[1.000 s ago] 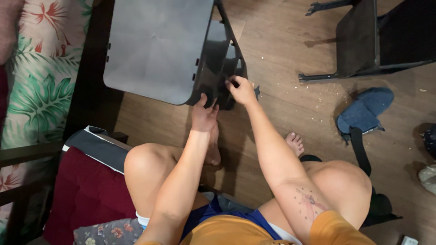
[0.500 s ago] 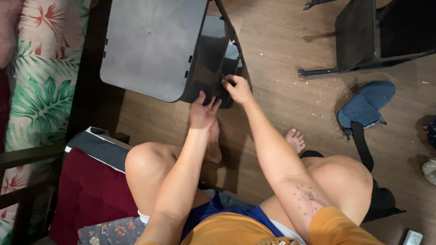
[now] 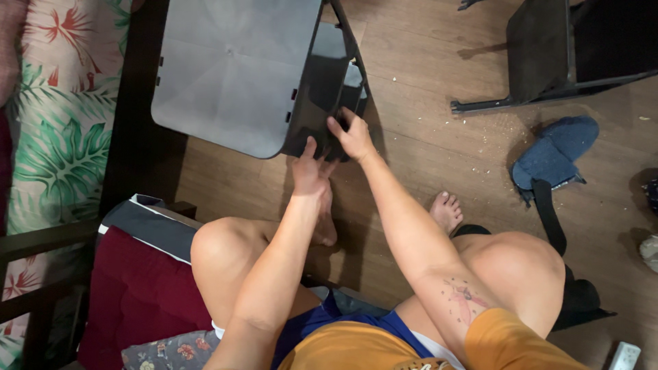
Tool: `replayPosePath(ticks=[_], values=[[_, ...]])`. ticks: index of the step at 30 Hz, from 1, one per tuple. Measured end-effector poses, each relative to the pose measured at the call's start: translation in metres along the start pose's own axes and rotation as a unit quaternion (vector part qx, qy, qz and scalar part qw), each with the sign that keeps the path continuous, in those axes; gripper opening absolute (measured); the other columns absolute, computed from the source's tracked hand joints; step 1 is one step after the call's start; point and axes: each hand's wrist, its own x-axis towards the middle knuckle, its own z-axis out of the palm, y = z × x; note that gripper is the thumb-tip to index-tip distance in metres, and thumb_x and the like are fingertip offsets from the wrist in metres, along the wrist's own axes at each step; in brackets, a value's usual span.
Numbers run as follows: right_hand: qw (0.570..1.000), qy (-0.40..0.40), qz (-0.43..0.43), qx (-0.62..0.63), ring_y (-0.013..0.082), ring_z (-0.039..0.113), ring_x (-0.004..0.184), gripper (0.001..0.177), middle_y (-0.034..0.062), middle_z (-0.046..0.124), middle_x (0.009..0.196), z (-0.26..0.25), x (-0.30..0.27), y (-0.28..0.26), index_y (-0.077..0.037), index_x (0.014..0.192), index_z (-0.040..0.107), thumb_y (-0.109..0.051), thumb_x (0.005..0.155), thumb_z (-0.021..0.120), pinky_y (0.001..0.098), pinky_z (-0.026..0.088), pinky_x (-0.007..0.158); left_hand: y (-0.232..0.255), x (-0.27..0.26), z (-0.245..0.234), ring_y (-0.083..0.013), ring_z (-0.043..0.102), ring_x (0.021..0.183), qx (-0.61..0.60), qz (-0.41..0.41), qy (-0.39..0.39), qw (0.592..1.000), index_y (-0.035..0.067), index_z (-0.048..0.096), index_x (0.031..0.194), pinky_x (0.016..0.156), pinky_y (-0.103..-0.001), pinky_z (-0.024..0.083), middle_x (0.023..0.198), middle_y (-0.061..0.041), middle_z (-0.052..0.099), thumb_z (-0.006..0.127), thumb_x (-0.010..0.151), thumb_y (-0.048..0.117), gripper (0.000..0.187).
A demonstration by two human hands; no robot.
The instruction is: The person assembles a black plastic shelving unit by hand, connecting the side supports to the shelves and snapping the tiers together while sitting on the floor.
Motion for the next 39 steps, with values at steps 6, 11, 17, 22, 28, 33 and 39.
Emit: replayPosePath(ticks=[6,11,17,22,28,33,39], values=[[0.989,-0.058,0.048,0.127,0.0234,0.064,0.094,0.035,0.0165,0.073,0.102,0.015,0.010,0.051,-0.002,0.110,0.067,-0.035,0.101,0.066,0.0372,0.054,0.085,0.006,-0.002,0.000,-0.0375,0.060,0.122,0.002,-0.026,-0.016,1.000,0.004,0.053,0.136,0.093,-0.063,0.056,0.134,-0.013,0.058,0.064,0.097,0.030,0.048],[0.978,-0.083,-0.010,0.190,0.0200,0.065,0.118,0.029,0.0102,0.073,0.125,-0.010,0.036,0.117,-0.004,0.126,0.072,-0.024,0.109,0.059,0.0333,0.048,0.105,0.005,0.021,-0.014,-0.0434,0.064,0.117,-0.237,-0.062,-0.083,0.966,-0.014,0.047,0.139,0.101,-0.051,0.060,0.135,-0.027,0.056,0.061,0.109,0.018,0.045],[0.985,-0.143,0.049,-0.083,0.0267,0.068,0.092,0.055,0.0136,0.073,0.104,-0.069,0.017,0.099,-0.005,0.126,0.067,-0.011,0.072,0.075,0.0365,0.056,0.080,0.004,0.012,-0.010,-0.0370,0.068,0.106,-0.167,-0.006,-0.120,0.979,-0.007,0.050,0.136,0.097,-0.046,0.060,0.124,-0.020,0.063,0.064,0.102,0.021,0.046],[0.942,-0.082,0.048,-0.321,0.0463,0.067,0.096,0.033,0.0275,0.070,0.102,-0.040,-0.011,0.068,-0.001,0.105,0.073,-0.015,0.077,0.082,0.0501,0.055,0.083,-0.009,0.002,-0.004,-0.0349,0.068,0.111,-0.132,0.009,-0.137,0.982,-0.004,0.050,0.135,0.099,-0.045,0.058,0.125,-0.016,0.063,0.068,0.099,0.020,0.047],[0.972,-0.011,-0.010,-0.235,0.0486,0.063,0.098,0.041,0.0253,0.067,0.103,-0.040,-0.016,0.035,0.002,0.109,0.065,-0.013,0.075,0.083,0.0521,0.052,0.082,-0.040,0.028,-0.023,-0.0464,0.052,0.136,0.502,0.223,-0.204,0.810,-0.004,0.047,0.149,0.112,-0.045,0.043,0.150,-0.026,0.050,0.086,0.085,0.024,0.080],[0.976,0.000,0.023,-0.217,0.0469,0.062,0.095,0.033,0.0239,0.063,0.098,-0.028,-0.017,0.027,0.002,0.098,0.060,-0.011,0.078,0.082,0.0510,0.051,0.081,-0.056,0.039,-0.026,-0.0480,0.025,0.147,0.748,0.295,-0.176,0.568,0.005,0.034,0.156,0.118,-0.047,0.031,0.165,-0.020,0.024,0.086,0.076,0.029,0.098],[0.982,0.025,0.017,-0.186,0.0459,0.063,0.102,0.042,0.0238,0.066,0.109,-0.015,-0.021,0.024,0.000,0.113,0.063,-0.013,0.079,0.083,0.0489,0.052,0.086,-0.067,0.058,-0.043,-0.0437,0.023,0.149,0.822,0.260,-0.182,0.473,0.010,0.043,0.152,0.122,-0.046,0.029,0.167,-0.013,0.025,0.085,0.075,0.029,0.090]])
